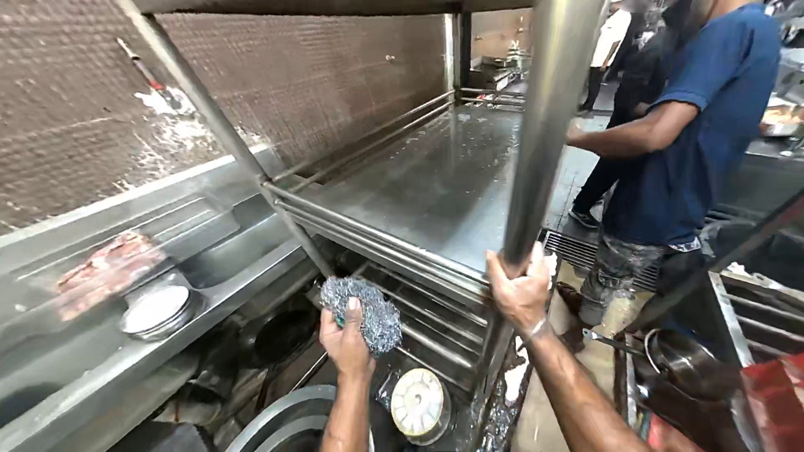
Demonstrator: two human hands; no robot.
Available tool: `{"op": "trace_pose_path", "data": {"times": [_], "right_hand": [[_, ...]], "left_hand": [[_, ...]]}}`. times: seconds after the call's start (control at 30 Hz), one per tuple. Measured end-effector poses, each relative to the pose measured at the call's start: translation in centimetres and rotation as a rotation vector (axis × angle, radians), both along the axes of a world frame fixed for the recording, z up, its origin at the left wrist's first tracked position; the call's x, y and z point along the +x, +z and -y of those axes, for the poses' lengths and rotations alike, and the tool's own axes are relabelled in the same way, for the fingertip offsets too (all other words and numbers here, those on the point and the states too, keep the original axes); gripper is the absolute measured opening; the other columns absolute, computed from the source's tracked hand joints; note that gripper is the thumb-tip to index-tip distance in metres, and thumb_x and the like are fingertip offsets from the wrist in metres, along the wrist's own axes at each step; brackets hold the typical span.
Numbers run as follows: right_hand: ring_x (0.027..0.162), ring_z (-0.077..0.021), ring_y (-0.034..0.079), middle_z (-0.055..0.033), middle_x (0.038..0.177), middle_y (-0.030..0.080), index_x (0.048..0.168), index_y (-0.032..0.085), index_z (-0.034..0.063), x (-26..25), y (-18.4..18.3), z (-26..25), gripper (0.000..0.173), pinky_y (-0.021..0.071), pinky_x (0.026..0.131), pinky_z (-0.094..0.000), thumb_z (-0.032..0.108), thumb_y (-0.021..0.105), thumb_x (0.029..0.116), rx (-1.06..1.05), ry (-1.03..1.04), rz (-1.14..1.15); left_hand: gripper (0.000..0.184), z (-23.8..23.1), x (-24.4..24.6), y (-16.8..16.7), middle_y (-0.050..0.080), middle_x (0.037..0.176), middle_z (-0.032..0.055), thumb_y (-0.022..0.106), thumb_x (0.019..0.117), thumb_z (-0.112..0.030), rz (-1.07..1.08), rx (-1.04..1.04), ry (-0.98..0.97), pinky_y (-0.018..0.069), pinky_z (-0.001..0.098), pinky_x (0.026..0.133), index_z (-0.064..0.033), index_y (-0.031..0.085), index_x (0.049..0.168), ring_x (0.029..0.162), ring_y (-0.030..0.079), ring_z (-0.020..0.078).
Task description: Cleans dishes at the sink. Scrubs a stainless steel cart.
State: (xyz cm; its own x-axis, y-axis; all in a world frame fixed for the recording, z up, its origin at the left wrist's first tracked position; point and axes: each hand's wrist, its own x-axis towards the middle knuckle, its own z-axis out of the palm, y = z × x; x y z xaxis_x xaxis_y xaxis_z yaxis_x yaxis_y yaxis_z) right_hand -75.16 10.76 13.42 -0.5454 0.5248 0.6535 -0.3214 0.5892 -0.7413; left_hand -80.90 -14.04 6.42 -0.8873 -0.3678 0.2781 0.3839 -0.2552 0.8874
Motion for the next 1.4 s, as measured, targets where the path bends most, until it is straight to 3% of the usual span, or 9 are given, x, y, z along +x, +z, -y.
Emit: {"op": "trace_pose_path", "data": {"times": [0.13, 0.23, 0.33, 0.5, 0.7, 0.87, 1.07, 1.23, 1.4], "right_hand": [[0.115, -0.0219, 0.065, -0.0087, 0.130, 0.063, 0.133, 0.057, 0.0082, 2.2, 0.4, 1.3, 0.052, 0.0594, 0.095, -0.0417, 0.018, 0.078, 0.0864, 0.103, -0.122, -0.344], [0.110, -0.0145, 0.067, 0.0071, 0.120, 0.067, 0.121, 0.063, 0.0266, 4.1, 2.6, 5.0, 0.029, 0.0604, 0.090, -0.0331, 0.019, 0.068, 0.0931, 0.197, -0.088, -0.431], [0.120, -0.0098, 0.061, 0.0061, 0.122, 0.064, 0.108, 0.067, 0.0215, -0.5, 4.5, 8.9, 0.016, 0.0559, 0.098, -0.0299, 0.027, 0.067, 0.0935, 0.366, 0.021, -0.222], [0.120, -0.0158, 0.062, -0.0078, 0.138, 0.059, 0.150, 0.042, 0.0084, -12.8, 7.7, 8.6, 0.084, 0.0580, 0.095, -0.0363, 0.040, 0.081, 0.0827, -0.396, 0.375, 0.221], [0.081, -0.0185, 0.075, -0.0107, 0.095, 0.076, 0.120, 0.063, 0.0108, -16.9, 7.0, 9.5, 0.042, 0.0654, 0.073, -0.0374, 0.024, 0.080, 0.0836, -0.873, 0.817, 0.427], [0.078, -0.0156, 0.074, -0.0093, 0.092, 0.075, 0.117, 0.065, 0.0042, -18.4, 7.2, 9.6, 0.030, 0.0649, 0.072, -0.0344, -0.001, 0.072, 0.0881, -0.678, 0.578, 0.341], [0.098, -0.0324, 0.073, -0.0138, 0.115, 0.073, 0.130, 0.065, 0.0096, -22.9, 6.7, 7.5, 0.057, 0.0592, 0.080, -0.0588, 0.025, 0.085, 0.0790, 0.580, -0.044, 0.516], [0.123, -0.0306, 0.062, -0.0089, 0.136, 0.063, 0.129, 0.065, 0.0225, -24.1, 3.3, 7.8, 0.051, 0.0547, 0.094, -0.0567, 0.030, 0.083, 0.0820, 0.983, 0.451, 0.892], [0.114, -0.0148, 0.066, -0.0064, 0.124, 0.070, 0.129, 0.069, 0.0107, -23.8, 4.2, 4.4, 0.039, 0.0535, 0.103, -0.0372, 0.028, 0.074, 0.0934, 0.610, 0.731, 0.898]], "left_hand": [[0.047, 3.9, -5.1, 6.6, 0.069, 0.113, 0.0000, 0.066, 0.0968, -0.029, -0.233, -0.195, -0.039, 0.0607, 0.0294, 0.089, -0.0040, 0.055, 0.134, 0.099, 0.069, 0.0079], [0.042, 4.1, -10.4, 11.0, 0.070, 0.113, -0.0014, 0.069, 0.0940, -0.023, -0.361, -0.225, -0.108, 0.0602, 0.0302, 0.091, -0.0063, 0.057, 0.131, 0.100, 0.069, 0.0080], [0.036, 2.9, -14.0, 14.1, 0.069, 0.116, 0.0006, 0.058, 0.1017, -0.018, -0.342, -0.049, -0.481, 0.0602, 0.0352, 0.092, -0.0099, 0.052, 0.136, 0.103, 0.069, 0.0119], [0.030, 0.8, -16.4, 13.3, 0.070, 0.113, 0.0023, 0.052, 0.1043, -0.020, -0.151, 0.281, -0.925, 0.0612, 0.0377, 0.089, -0.0169, 0.055, 0.134, 0.102, 0.070, 0.0141], [0.032, 0.3, -18.4, 10.7, 0.071, 0.114, 0.0029, 0.048, 0.1042, -0.012, -0.028, 0.210, -1.149, 0.0613, 0.0349, 0.088, -0.0152, 0.054, 0.136, 0.099, 0.071, 0.0127], [0.035, 2.9, -23.2, 11.1, 0.072, 0.122, 0.0085, 0.065, 0.0976, -0.015, -0.311, -0.634, -0.716, 0.0586, 0.0385, 0.098, -0.0013, 0.065, 0.130, 0.110, 0.070, 0.0144], [0.037, 12.4, -31.6, 9.9, 0.069, 0.126, 0.0204, 0.058, 0.1034, -0.031, -0.262, -1.213, -0.124, 0.0481, 0.0649, 0.101, -0.0064, 0.067, 0.129, 0.117, 0.066, 0.0408], [0.051, 14.7, -36.5, 6.7, 0.075, 0.090, 0.0195, 0.040, 0.1025, -0.039, -0.387, -1.243, 0.042, 0.0386, 0.0618, 0.104, -0.0028, 0.075, 0.096, 0.091, 0.071, 0.0369], [0.048, 14.8, -37.1, 8.6, 0.066, 0.071, 0.0189, 0.046, 0.0984, -0.041, -0.246, -1.328, -0.056, 0.0445, 0.0650, 0.076, -0.0042, 0.068, 0.078, 0.073, 0.065, 0.0404]]}}
